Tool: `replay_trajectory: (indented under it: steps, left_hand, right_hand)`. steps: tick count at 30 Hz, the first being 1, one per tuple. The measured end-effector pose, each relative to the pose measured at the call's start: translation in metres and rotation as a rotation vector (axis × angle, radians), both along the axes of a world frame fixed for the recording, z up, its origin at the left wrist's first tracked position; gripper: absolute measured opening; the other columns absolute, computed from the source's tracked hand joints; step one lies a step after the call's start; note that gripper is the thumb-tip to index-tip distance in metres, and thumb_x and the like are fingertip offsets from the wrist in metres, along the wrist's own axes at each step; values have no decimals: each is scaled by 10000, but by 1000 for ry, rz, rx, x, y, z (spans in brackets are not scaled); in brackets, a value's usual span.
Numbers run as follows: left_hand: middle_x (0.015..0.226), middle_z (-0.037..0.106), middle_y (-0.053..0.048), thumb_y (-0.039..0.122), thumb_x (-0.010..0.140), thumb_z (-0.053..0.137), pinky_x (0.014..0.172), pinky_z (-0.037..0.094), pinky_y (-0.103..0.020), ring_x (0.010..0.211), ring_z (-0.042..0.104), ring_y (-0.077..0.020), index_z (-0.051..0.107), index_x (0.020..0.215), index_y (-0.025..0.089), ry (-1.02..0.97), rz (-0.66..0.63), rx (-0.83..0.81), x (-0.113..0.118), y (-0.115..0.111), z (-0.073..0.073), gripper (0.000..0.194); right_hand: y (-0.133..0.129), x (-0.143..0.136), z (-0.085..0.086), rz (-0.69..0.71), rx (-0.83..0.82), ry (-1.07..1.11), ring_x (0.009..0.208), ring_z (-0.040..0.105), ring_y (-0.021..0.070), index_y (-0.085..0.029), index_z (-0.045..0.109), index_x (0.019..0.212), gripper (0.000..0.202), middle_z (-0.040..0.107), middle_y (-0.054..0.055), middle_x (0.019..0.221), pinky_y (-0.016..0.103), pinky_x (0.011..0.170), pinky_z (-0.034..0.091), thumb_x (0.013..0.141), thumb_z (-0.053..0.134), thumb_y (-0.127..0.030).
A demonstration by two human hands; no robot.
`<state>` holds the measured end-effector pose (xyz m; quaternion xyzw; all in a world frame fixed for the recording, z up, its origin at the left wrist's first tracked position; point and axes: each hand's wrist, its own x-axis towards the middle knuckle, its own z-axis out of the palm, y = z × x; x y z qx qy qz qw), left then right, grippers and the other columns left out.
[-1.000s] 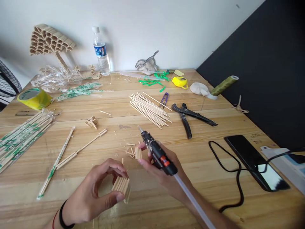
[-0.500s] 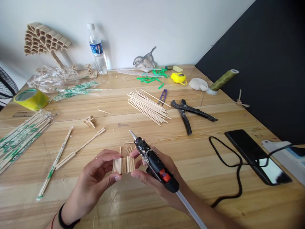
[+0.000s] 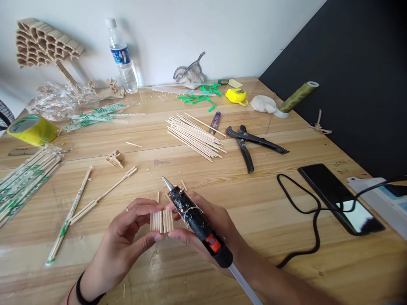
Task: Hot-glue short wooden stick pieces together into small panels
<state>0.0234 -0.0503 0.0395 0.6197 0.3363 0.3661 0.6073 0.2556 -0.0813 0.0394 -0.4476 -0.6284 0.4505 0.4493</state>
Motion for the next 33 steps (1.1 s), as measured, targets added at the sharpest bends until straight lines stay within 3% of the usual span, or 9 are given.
replay_trajectory:
  steps: [20, 33]
  left_hand:
    - [1188, 705, -95, 131, 924, 781, 964, 611, -299, 1165, 652, -237, 765, 1242, 310, 40, 18, 96, 3, 0, -3, 365]
    - [1120, 721, -108, 143, 914, 793, 916, 611, -295, 1063, 705, -234, 783, 1185, 250, -17, 58, 0, 7, -3, 4, 292]
  right_hand:
    - [2, 0, -4, 4, 46, -12, 827, 665, 185, -220, 673, 1120, 292, 699, 12, 977, 299, 748, 518, 900, 852, -288]
    - [0, -3, 1, -12, -26, -3, 835, 673, 186, -227, 654, 1099, 303, 718, 27, 998, 298, 760, 536, 910, 833, -382]
